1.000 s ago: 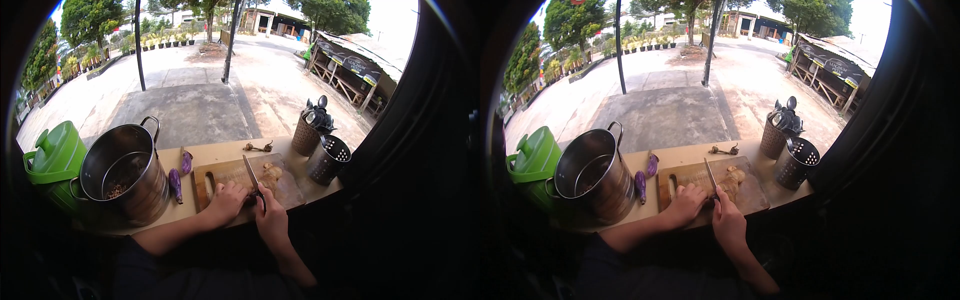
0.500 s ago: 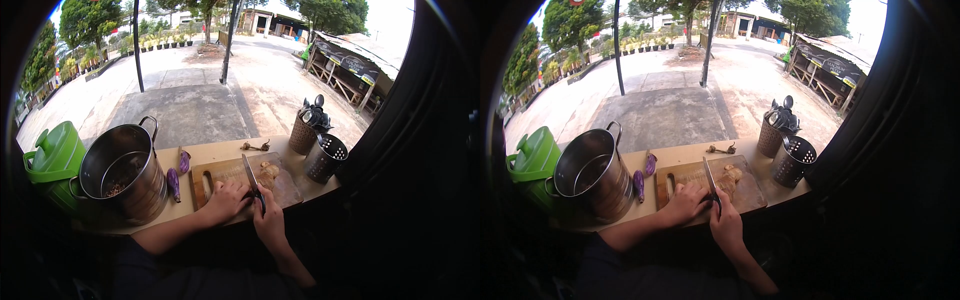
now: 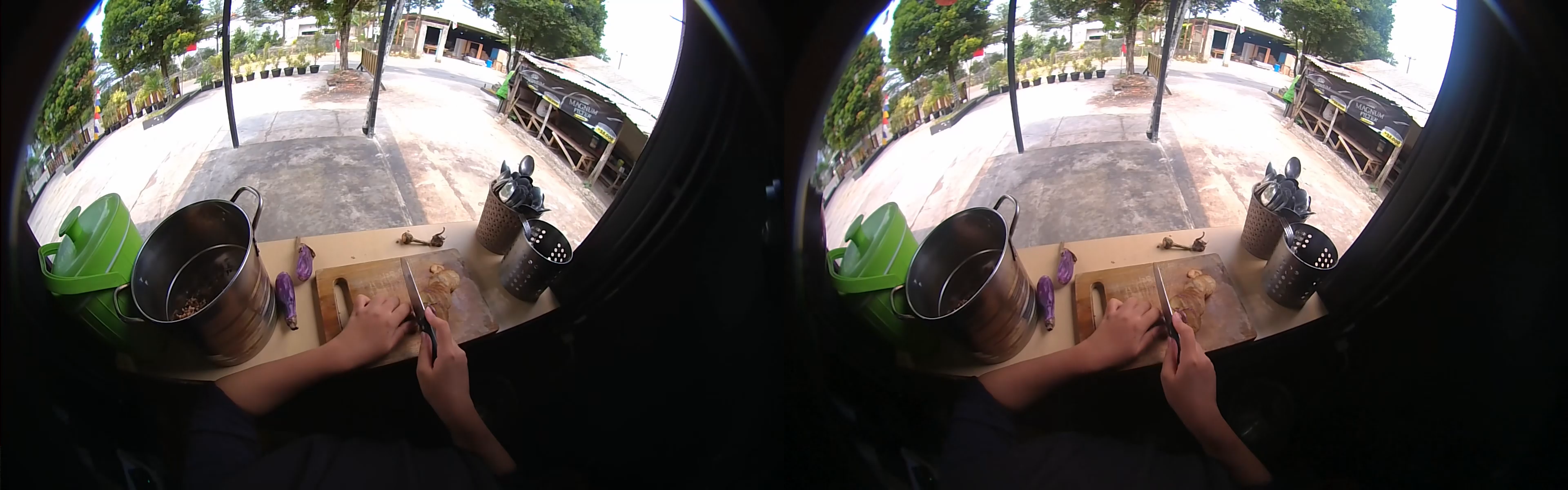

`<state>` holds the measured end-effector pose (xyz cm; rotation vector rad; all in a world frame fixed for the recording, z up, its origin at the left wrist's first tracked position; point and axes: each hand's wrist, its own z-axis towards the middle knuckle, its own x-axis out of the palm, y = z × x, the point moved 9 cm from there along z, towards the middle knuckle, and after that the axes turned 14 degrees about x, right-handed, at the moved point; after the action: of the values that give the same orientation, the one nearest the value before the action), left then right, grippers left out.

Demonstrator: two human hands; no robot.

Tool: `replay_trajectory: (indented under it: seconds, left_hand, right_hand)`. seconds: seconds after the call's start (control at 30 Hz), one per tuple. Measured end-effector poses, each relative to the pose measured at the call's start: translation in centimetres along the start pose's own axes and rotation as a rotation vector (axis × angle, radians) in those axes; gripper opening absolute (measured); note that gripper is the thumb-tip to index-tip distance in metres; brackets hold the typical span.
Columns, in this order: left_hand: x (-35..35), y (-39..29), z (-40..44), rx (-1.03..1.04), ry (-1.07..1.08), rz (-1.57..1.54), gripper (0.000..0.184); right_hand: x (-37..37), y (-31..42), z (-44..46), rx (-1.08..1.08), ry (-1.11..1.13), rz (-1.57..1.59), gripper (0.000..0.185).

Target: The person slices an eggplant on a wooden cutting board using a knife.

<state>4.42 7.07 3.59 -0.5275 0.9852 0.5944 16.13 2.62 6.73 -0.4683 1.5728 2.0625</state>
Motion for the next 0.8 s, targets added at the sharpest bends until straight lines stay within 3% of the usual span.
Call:
replay_trajectory:
  seconds: [0.37, 0.8]
  left_hand:
    - [-0.2, -0.3, 0.1, 0.008, 0.003, 0.043, 0.021]
    - [0.0, -0.1, -0.1, 0.006, -0.011, 0.031, 0.018]
  right_hand:
    - [-0.4, 0.0, -1.1, 0.083, 0.012, -0.062, 0.035]
    - [-0.9, -0.2, -3.4, 0.031, 0.035, -0.193, 0.042]
